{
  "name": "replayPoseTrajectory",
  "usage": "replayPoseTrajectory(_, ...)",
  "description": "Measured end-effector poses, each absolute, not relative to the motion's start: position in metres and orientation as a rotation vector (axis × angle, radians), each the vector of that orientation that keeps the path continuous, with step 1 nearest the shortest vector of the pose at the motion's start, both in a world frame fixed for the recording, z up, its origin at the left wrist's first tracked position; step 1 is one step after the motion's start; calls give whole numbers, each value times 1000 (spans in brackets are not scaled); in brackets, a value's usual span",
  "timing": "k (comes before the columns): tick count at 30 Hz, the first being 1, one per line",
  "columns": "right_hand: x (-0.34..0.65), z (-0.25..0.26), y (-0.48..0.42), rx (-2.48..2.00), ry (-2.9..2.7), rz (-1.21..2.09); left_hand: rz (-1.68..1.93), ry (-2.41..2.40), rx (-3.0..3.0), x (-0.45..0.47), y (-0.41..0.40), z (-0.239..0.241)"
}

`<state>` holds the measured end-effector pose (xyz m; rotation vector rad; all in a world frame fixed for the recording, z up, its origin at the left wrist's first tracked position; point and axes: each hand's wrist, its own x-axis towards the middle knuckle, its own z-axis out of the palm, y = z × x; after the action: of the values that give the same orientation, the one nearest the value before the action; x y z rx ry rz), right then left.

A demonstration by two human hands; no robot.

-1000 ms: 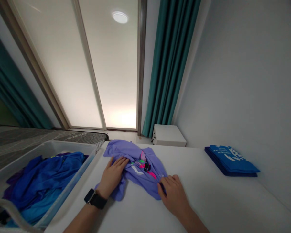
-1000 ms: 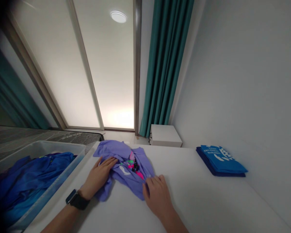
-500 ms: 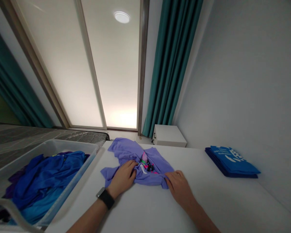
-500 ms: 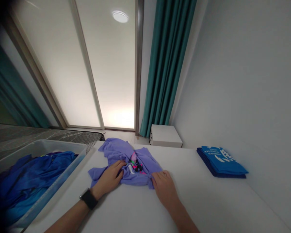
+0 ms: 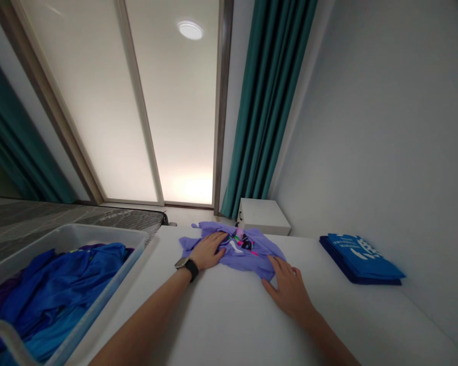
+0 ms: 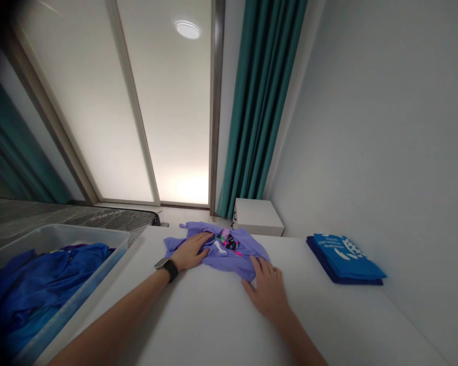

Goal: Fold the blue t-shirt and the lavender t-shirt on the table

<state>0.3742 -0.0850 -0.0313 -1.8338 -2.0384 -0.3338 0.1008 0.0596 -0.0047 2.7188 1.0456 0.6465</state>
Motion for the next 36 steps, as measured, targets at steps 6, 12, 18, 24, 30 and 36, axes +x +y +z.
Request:
replayPoseTrajectory(6, 362, -28, -70, -1729, -2177, -237, 696, 924, 2859, 107, 49, 5)
replayPoseTrajectory(12, 367, -17, -28, -1797, -2045, -88, 568, 1016, 2810, 108, 42, 3)
replayPoseTrajectory(18, 368, 23, -9, -1633, -1893, 185, 840, 1216, 2315, 112, 59, 14)
replayPoseTrajectory(24, 374, 38, -11, -1449, -2151, 276, 771, 1124, 2456, 94, 55, 37)
replayPoseTrajectory(30, 395, 33, -3, -1506, -2046, 297, 469, 1091, 2830, 76, 52, 29)
replayPoseTrajectory(36, 402, 33, 1, -1603, -1904, 392, 640, 1209, 2639, 68, 57, 36)
